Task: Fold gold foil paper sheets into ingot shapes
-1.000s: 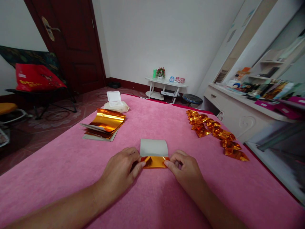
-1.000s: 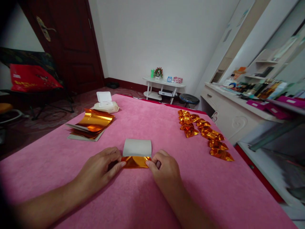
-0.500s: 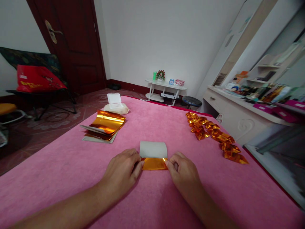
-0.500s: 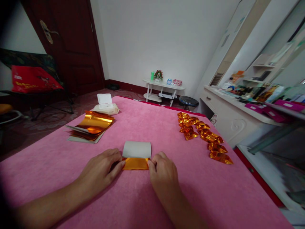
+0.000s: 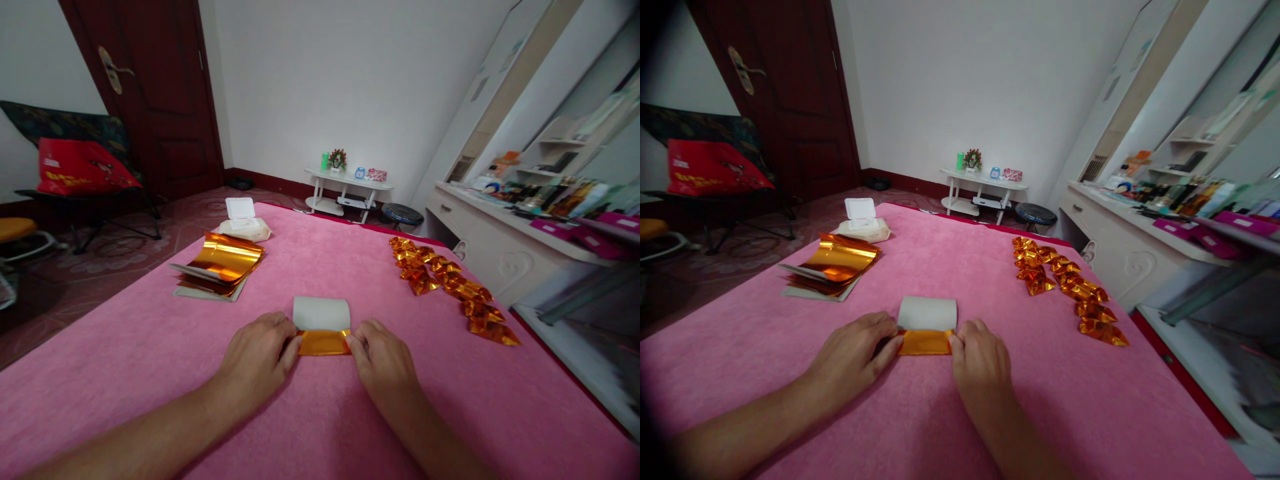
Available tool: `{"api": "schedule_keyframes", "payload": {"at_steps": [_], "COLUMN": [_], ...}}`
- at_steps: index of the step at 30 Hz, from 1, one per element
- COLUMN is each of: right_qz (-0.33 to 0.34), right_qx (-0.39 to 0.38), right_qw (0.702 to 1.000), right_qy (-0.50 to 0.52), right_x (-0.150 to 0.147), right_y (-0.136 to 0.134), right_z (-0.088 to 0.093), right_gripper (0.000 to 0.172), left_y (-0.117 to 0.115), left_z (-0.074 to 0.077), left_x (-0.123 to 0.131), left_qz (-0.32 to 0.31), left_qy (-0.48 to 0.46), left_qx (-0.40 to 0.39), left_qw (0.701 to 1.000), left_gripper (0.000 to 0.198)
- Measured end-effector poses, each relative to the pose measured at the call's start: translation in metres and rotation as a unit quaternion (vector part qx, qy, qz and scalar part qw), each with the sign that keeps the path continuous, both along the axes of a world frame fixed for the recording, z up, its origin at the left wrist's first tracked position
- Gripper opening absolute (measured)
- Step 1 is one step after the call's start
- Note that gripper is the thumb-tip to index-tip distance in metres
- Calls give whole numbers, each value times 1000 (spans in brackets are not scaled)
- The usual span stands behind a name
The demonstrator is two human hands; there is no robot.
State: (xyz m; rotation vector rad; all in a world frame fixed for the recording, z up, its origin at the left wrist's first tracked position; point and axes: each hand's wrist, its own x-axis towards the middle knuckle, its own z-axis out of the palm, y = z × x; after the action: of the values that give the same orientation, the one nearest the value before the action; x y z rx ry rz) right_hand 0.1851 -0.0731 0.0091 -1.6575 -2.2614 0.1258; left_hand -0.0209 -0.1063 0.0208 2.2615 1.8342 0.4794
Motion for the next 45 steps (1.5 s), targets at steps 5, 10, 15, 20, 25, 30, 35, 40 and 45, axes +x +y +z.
{"api": "schedule_keyframes", "payload": {"at_steps": [5,10,15,20,25,30,35,40,45], "right_qz": [-12,-20,-17,-5,20,29,25,44,54], "right_qx": [17,12,1,6,-19,-39,-48,-63,-17], "right_qw": [998,997,1000,997,984,971,962,922,890], "right_qy": [-53,-71,-7,77,174,234,266,378,452], "right_x": [-3,-5,-2,1,3,5,6,6,6], "right_y": [1,2,2,3,7,11,12,12,11], "right_z": [0,1,1,-1,-1,-7,-13,-8,3], "right_gripper": [22,23,21,19,21,21,20,22,24], "left_y": [2,5,6,6,5,13,27,34,36], "left_z": [-2,-1,-1,-1,-2,0,3,-3,-1], "left_x": [0,0,0,0,-2,-7,-15,-15,-3], "left_qz": [6,7,9,25,70,74,70,52,-18], "left_qy": [14,24,23,10,-77,-123,-137,-187,-488], "left_qx": [6,6,7,3,-1,-22,-70,-99,-161], "left_qw": [1000,1000,1000,1000,995,989,986,976,858], "left_gripper": [28,29,26,20,33,48,54,34,30]}}
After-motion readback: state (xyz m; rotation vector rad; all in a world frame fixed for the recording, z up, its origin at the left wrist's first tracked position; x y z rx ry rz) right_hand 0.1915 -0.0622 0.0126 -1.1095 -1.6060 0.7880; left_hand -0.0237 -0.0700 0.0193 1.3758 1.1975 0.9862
